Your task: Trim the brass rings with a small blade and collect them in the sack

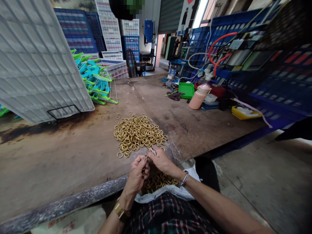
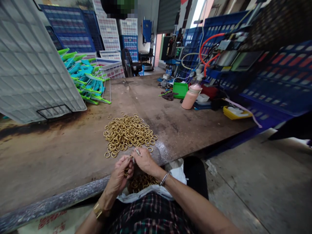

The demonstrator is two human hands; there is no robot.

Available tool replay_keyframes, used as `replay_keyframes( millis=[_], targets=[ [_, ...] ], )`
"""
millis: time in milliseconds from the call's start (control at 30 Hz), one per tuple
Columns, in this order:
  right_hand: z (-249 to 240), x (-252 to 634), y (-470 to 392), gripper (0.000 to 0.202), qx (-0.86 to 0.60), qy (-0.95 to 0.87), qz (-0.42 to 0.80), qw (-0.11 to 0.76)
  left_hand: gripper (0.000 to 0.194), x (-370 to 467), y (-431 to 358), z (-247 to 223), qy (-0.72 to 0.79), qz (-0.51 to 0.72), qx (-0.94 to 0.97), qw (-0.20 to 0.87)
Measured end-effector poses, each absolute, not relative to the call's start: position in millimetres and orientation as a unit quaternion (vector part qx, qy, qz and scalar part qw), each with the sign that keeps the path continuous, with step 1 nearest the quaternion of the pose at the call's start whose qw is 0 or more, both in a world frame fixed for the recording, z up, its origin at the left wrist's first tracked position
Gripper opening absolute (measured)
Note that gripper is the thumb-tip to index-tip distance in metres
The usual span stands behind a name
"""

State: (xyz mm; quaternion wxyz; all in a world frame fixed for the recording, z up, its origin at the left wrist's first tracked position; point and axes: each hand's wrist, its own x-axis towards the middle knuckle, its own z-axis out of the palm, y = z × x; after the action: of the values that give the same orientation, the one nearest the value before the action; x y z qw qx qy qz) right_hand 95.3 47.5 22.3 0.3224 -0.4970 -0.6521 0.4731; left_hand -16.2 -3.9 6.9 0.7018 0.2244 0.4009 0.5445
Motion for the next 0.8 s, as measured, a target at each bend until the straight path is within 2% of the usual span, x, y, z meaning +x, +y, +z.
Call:
replay_keyframes(
  millis=[133, 233, 433, 600, 800],
  targets=[
    [21, 97, 49, 0.024, -0.496, -0.669, 0.452, 0.32, 0.034, -17, -5, 7, 0.381, 0.549, 0.224, 0.71],
    [19, 100, 49, 0.022, -0.506, -0.72, 0.369, 0.298, 0.032, -19, -5, 7, 0.371, 0.56, 0.221, 0.707],
    [14, 106, 43, 0.015, -0.479, -0.833, 0.236, 0.147, 0.031, -20, -4, 5, 0.39, 0.568, 0.219, 0.691],
    [20, 106, 40, 0.026, -0.476, -0.851, 0.208, 0.075, 0.033, -20, -5, 4, 0.406, 0.563, 0.238, 0.679],
    [28, 103, 38, 0.026, -0.465, -0.86, 0.207, 0.031, 0.034, -23, -7, 0, 0.429, 0.556, 0.284, 0.653]
  ],
)
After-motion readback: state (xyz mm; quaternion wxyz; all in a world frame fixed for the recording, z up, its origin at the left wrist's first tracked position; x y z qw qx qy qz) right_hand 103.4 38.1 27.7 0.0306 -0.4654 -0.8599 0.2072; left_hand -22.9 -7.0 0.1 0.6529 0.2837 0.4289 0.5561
